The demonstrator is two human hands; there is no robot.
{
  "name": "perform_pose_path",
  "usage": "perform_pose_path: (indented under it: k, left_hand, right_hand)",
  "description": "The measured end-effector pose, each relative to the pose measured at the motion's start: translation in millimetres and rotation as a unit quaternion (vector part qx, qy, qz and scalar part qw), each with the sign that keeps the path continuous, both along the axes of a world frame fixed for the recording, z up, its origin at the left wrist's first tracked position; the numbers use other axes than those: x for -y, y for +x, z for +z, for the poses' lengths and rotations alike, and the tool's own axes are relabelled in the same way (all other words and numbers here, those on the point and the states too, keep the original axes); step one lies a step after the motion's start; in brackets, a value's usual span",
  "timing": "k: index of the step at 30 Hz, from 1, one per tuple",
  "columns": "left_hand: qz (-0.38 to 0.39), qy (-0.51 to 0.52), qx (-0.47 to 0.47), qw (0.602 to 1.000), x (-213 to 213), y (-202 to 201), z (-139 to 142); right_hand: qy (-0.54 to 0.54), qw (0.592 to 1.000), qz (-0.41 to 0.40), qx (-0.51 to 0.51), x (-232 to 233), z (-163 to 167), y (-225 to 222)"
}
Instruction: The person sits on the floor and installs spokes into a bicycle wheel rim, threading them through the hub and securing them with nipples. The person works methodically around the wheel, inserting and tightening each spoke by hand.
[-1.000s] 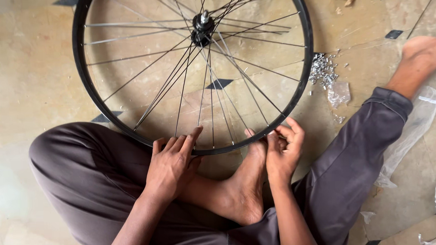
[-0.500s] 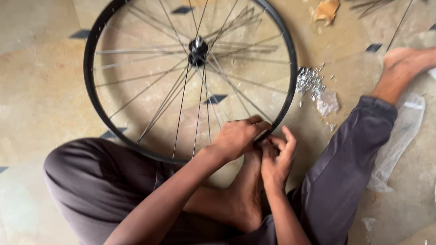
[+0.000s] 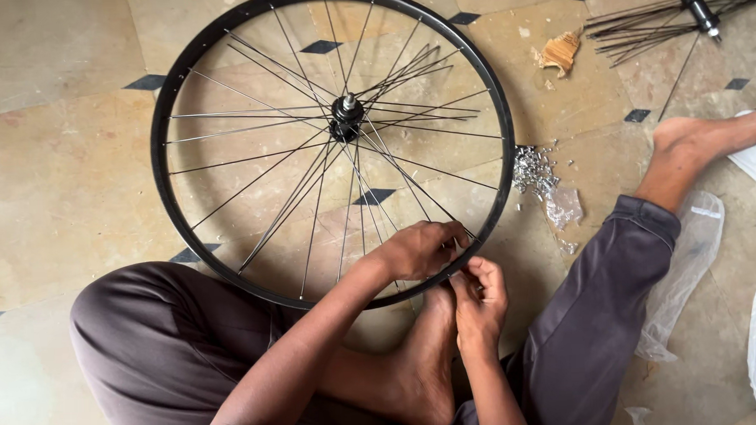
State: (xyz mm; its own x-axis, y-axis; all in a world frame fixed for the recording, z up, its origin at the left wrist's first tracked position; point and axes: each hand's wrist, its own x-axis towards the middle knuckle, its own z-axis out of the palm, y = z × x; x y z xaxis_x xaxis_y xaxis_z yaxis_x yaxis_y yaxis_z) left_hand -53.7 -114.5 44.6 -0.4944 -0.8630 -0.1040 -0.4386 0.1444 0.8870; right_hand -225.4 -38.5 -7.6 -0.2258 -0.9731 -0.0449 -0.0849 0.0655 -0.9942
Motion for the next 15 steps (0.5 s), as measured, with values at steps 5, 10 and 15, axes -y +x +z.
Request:
perform_pose_path:
  k: [5,10,15]
  left_hand:
    - [-0.002,0.022,-0.005,1.0,1,2,4]
    - [-0.024,0.022,-0.037,0.999,7,4,4]
    - [-0.022,0.101,-0.045,0.994,9,8,12]
  right_hand:
    - [0.053,0.995,-0.022,-0.076,0,3,2]
    - [0.01,0.999,0.014,-0.035,-2,1,1]
    - [0.022,0.999,0.01,-0.043,-4,6,3]
